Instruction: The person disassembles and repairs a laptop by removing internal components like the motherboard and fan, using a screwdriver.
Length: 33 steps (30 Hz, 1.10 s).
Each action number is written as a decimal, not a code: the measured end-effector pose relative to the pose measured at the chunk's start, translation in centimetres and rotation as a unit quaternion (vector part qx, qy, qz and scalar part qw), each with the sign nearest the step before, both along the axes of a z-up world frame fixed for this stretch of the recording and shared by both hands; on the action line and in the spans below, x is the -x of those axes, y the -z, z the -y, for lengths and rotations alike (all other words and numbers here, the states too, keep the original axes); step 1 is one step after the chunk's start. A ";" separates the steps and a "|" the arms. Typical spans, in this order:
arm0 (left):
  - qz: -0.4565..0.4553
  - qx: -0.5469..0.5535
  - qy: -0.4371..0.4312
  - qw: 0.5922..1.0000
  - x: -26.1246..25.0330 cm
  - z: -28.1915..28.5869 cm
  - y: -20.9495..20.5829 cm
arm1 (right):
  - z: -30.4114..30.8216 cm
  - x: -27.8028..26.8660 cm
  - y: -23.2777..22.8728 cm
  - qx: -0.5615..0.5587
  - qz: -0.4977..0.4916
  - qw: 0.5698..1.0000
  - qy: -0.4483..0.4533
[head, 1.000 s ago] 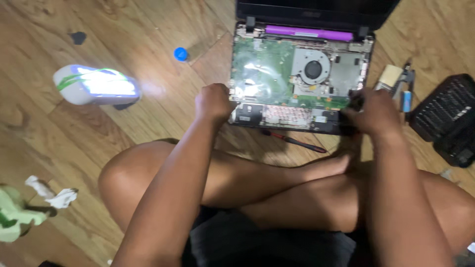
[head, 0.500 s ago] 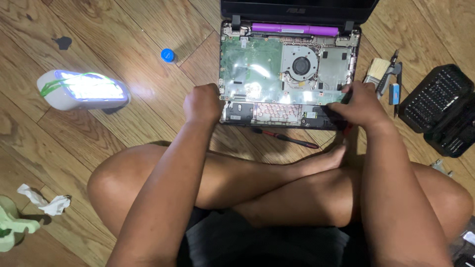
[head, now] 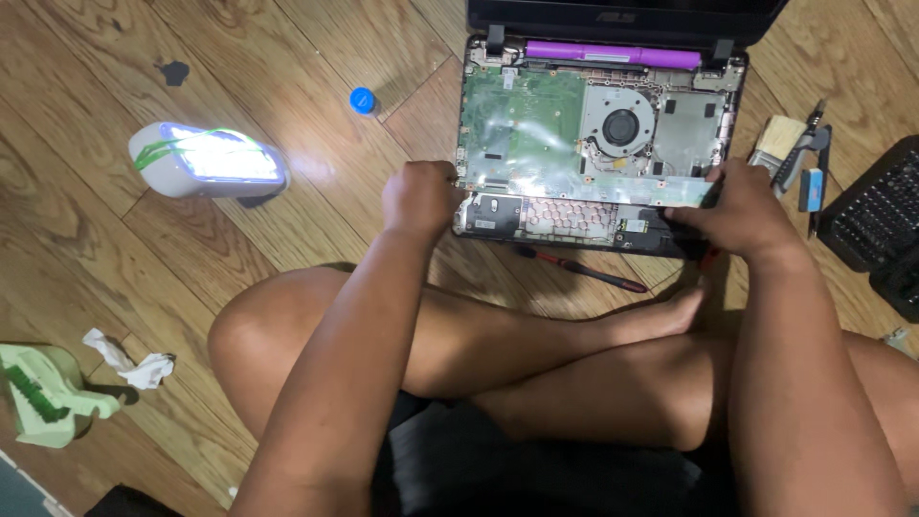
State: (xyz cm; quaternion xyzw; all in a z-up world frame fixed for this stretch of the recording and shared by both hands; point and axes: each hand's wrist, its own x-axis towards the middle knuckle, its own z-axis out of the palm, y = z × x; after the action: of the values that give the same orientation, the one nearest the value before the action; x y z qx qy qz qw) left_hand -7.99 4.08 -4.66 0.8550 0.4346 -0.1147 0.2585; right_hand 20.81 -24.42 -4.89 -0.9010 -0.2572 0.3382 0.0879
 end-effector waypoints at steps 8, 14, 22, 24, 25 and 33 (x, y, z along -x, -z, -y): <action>0.064 -0.011 -0.032 0.997 0.7 -0.2 0.9 | 0.0 -0.1 -1.2 -0.031 -0.062 0.997 0.030; 0.030 -0.010 -0.004 0.999 0.4 -0.3 -0.1 | 0.0 -0.1 -1.6 -0.026 -0.051 0.998 0.021; -0.045 -0.048 0.110 0.992 -0.1 0.4 0.6 | 0.1 -0.1 -1.3 -0.022 -0.019 1.000 -0.011; -0.056 -0.046 0.115 0.991 -0.1 0.3 1.3 | -0.1 0.0 -1.4 -0.012 -0.011 1.000 -0.011; -0.054 -0.052 0.114 0.991 -0.1 0.2 1.6 | -0.2 0.0 -1.5 -0.011 -0.012 1.000 -0.007; 0.080 0.061 -0.147 0.984 0.4 -0.8 3.2 | -0.6 0.6 -1.8 0.001 0.002 1.000 0.003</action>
State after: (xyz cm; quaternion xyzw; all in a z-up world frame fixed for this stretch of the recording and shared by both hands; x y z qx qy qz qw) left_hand -8.39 4.92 -7.81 0.7708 0.5256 -0.0330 0.3586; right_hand 20.26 -23.80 -3.13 -0.9027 -0.2541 0.3361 0.0872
